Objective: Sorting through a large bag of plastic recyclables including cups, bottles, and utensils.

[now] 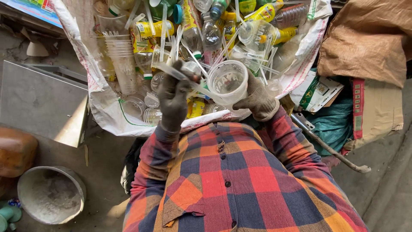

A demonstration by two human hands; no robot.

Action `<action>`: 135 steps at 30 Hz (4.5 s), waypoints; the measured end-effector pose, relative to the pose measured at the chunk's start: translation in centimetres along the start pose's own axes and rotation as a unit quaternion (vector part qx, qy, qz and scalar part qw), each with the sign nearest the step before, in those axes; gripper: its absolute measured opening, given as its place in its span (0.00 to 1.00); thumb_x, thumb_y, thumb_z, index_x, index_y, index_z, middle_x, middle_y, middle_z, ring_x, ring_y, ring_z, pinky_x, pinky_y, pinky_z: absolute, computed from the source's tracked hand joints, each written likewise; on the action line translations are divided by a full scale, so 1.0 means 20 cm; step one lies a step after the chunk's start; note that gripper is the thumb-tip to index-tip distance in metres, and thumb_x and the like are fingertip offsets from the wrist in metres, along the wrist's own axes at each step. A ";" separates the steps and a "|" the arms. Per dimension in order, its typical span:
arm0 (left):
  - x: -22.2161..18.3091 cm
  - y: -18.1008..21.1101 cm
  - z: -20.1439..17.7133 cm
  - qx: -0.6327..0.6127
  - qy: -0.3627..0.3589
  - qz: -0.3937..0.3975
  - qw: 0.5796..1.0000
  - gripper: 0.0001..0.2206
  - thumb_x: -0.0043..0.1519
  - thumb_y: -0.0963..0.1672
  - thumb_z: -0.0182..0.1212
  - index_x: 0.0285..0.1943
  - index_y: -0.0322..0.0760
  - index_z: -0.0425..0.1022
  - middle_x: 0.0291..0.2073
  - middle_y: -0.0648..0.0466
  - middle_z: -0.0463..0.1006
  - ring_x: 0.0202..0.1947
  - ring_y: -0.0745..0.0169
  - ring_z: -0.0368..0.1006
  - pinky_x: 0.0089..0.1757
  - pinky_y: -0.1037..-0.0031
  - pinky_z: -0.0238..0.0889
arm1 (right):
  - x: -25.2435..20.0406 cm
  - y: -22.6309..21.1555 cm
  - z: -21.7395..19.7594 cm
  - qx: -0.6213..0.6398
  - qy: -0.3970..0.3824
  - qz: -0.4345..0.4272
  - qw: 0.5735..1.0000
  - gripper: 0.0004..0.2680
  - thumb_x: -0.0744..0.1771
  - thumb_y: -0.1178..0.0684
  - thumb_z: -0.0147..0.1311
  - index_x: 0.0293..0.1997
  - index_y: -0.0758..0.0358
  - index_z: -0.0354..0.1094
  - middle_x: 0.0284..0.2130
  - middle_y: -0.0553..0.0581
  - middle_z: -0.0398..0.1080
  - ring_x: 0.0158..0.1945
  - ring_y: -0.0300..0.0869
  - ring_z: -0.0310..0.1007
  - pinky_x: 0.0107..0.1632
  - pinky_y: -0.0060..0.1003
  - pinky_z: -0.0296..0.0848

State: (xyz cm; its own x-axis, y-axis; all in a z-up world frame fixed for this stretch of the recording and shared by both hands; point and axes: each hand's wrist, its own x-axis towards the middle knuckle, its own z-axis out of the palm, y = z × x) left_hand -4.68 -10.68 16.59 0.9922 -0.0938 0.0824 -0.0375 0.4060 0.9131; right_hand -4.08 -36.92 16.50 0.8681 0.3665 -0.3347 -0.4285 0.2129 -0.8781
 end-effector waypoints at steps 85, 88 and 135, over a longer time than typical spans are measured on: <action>-0.39 -0.40 -0.39 0.131 -0.057 -0.200 0.969 0.30 0.63 0.47 0.68 0.72 0.40 0.57 0.63 0.49 0.72 0.64 0.54 0.72 0.68 0.66 0.63 | 0.98 0.65 -0.82 -0.896 0.175 -0.087 0.399 0.40 0.63 0.49 0.62 0.83 0.50 0.35 0.74 0.64 0.49 0.73 0.57 0.52 0.68 0.56 0.54; -0.49 -0.45 -0.46 0.120 -0.061 -0.260 0.956 0.26 0.69 0.49 0.59 0.74 0.37 0.63 0.62 0.47 0.74 0.67 0.53 0.71 0.72 0.68 0.54 | 1.08 0.61 -0.85 -0.889 0.108 -0.011 0.446 0.37 0.63 0.58 0.63 0.82 0.58 0.43 0.71 0.65 0.55 0.59 0.57 0.65 0.59 0.58 0.65; -0.21 0.14 -0.32 0.350 -0.384 -0.204 0.830 0.09 0.65 0.44 0.62 0.50 0.36 0.81 0.48 0.52 0.82 0.50 0.52 0.79 0.51 0.65 0.71 | 0.15 0.11 0.15 -0.306 -0.257 0.092 0.912 0.42 0.55 0.53 0.71 0.77 0.61 0.48 0.62 0.67 0.70 0.67 0.52 0.70 0.68 0.42 0.67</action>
State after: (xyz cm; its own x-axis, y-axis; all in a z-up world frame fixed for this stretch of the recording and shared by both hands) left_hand -8.28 -3.28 16.30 0.5814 -0.7539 -0.3060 -0.0428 -0.4038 0.9138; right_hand -3.09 -32.54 14.63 0.4957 0.7546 -0.4299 -0.1996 -0.3828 -0.9020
